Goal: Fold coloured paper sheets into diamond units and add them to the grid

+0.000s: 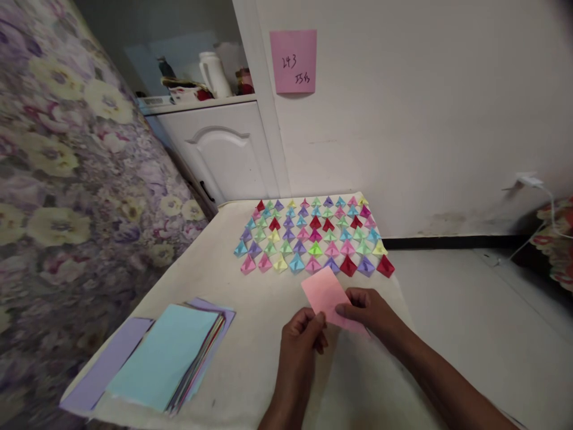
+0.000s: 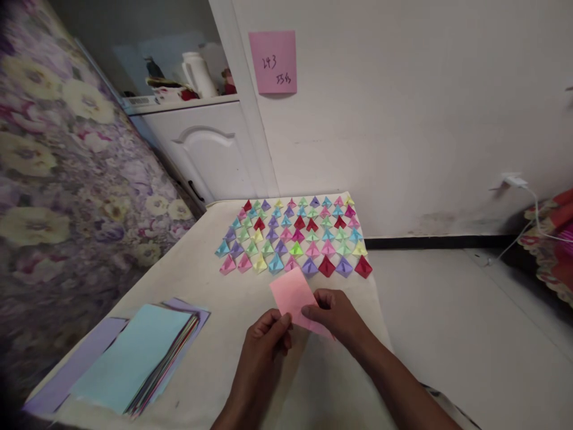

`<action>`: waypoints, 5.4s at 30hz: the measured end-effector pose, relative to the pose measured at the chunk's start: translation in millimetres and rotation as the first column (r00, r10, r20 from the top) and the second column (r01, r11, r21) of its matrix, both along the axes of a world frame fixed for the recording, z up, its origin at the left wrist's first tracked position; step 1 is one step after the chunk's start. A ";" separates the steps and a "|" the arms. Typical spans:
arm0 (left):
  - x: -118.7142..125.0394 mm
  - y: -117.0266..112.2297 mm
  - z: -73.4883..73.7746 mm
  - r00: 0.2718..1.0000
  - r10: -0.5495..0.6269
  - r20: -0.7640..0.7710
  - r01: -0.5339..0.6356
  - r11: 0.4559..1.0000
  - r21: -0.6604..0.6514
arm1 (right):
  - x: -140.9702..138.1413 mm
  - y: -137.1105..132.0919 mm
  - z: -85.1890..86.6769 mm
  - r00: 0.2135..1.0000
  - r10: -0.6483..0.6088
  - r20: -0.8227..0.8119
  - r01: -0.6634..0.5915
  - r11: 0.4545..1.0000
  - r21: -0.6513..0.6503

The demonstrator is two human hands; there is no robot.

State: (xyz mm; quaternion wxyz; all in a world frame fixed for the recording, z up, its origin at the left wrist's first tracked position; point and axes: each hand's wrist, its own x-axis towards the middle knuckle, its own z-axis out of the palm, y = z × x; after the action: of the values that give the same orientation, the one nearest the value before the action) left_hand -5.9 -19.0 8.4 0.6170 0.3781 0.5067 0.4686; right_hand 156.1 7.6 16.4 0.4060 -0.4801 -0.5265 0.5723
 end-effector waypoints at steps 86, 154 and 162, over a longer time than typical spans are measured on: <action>0.5 -3.2 9.5 0.954 0.298 0.028 -0.296 0.926 0.235 | -12.4 -16.1 4.5 0.998 0.028 0.054 -0.048 0.912 0.407; 5.3 -1.7 6.7 0.997 -0.076 0.035 0.078 0.995 -0.064 | -10.6 -6.8 4.0 0.963 -0.237 0.130 0.203 0.950 0.236; 3.4 1.2 4.0 0.998 -0.059 0.029 0.061 0.995 -0.076 | -3.6 -5.2 2.8 0.977 -0.210 0.034 0.199 0.960 0.199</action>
State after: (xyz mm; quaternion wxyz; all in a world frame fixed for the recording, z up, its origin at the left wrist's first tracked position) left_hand -2.5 -17.8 12.4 0.6515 0.3631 0.5043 0.4351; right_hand 152.5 2.4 19.2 0.4934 -0.5053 -0.5384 0.4597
